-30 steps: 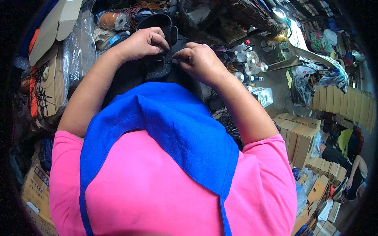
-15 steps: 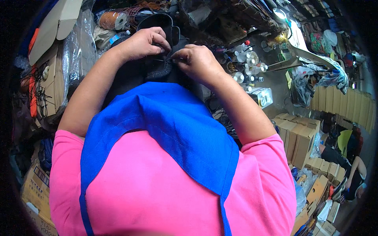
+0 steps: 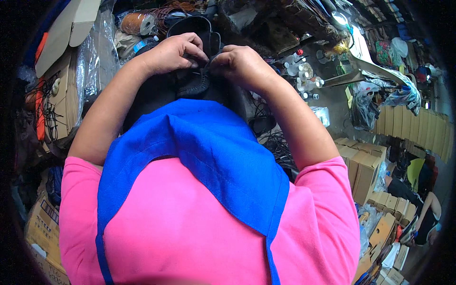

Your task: Manually stitching or repairing a black shoe in a workshop.

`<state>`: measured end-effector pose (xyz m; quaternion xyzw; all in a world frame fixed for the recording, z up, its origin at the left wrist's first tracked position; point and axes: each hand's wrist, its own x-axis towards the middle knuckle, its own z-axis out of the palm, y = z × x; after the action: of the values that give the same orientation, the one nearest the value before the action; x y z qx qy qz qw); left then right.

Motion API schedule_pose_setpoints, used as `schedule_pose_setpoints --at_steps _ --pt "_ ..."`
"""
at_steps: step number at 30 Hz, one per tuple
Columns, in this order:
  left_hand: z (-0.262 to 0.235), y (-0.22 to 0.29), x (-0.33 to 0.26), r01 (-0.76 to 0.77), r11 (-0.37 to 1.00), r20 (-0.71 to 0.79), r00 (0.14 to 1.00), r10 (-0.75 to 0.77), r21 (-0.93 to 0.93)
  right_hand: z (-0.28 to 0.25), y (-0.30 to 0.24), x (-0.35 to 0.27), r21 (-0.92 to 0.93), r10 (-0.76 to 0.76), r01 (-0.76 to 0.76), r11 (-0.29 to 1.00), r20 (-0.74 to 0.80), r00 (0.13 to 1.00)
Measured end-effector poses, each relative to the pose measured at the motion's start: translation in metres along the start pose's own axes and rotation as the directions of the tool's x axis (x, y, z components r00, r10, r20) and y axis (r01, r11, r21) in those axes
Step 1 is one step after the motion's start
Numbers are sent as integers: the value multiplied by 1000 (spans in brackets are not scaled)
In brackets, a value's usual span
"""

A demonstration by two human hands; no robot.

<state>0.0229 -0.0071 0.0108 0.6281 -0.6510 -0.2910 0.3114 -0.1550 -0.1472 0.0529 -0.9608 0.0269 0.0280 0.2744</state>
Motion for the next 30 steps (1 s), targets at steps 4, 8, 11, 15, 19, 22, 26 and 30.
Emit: schedule_pose_setpoints --at_steps 4,8,11,15,19,22,26,30 --pt "0 1 2 39 999 25 999 -39 -3 14 6 0 70 10 -9 997 -18 1000" --pt "1 -1 0 3 1000 -2 1000 -3 -4 13 23 -7 281 86 -92 955 36 996" --pt "2 0 1 7 1000 -13 1000 -7 -18 18 31 -3 357 129 -151 922 85 988" --pt "4 1 3 52 999 -12 999 -52 -1 36 16 3 465 212 -184 866 -7 977" --pt "16 5 -17 -36 993 -377 923 77 116 28 5 -3 259 90 -59 964 -110 990" --pt "7 11 -44 32 978 -474 878 70 204 33 11 -15 341 128 -74 937 -139 982" --pt "23 35 -76 180 971 -493 866 -81 157 51 -3 -34 -89 -5 -22 996 -295 955" --pt "38 42 -84 143 987 -500 861 -90 70 59 -22 -37 -269 -9 -82 960 -320 947"
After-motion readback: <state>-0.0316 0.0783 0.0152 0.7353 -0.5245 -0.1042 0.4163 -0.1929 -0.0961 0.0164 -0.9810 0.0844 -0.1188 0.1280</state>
